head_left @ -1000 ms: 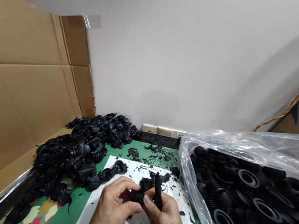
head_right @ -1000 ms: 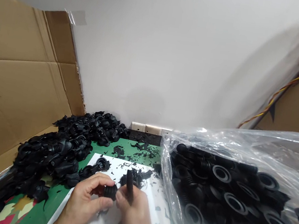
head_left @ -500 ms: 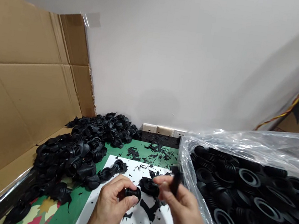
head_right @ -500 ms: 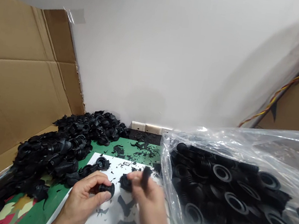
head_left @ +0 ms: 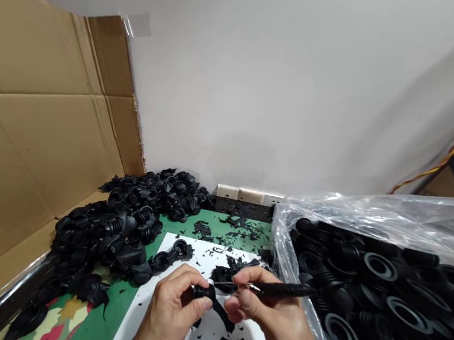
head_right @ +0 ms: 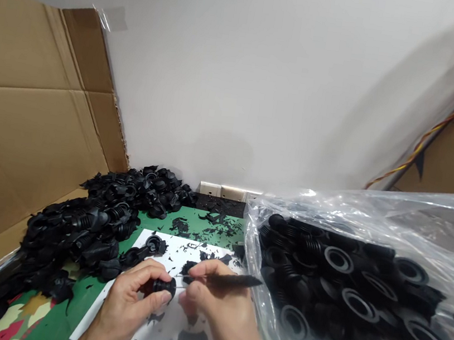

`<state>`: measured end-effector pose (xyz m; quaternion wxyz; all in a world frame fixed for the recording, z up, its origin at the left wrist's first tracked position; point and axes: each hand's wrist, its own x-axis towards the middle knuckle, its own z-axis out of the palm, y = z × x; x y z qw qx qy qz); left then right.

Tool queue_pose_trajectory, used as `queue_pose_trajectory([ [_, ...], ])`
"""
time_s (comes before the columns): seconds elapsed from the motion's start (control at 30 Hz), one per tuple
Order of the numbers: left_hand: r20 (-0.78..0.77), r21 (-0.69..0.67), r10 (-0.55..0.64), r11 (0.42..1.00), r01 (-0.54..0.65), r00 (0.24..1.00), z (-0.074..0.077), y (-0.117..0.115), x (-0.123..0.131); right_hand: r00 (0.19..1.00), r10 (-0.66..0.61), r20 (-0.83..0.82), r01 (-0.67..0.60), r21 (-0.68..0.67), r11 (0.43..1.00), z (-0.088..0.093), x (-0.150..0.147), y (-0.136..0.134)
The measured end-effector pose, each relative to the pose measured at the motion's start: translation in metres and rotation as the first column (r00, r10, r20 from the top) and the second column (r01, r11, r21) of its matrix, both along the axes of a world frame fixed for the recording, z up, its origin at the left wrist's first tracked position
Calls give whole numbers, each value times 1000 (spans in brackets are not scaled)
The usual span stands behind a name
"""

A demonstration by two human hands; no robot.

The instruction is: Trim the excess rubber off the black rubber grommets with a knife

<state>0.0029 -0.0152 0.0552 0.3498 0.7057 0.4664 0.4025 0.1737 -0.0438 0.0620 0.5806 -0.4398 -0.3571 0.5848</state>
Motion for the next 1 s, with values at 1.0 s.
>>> queue_pose_trajectory([
  [1.0, 4, -38, -60, 997, 60, 998, 0, -4, 3, 708, -443, 550, 47, 589, 807, -18, -12, -2],
])
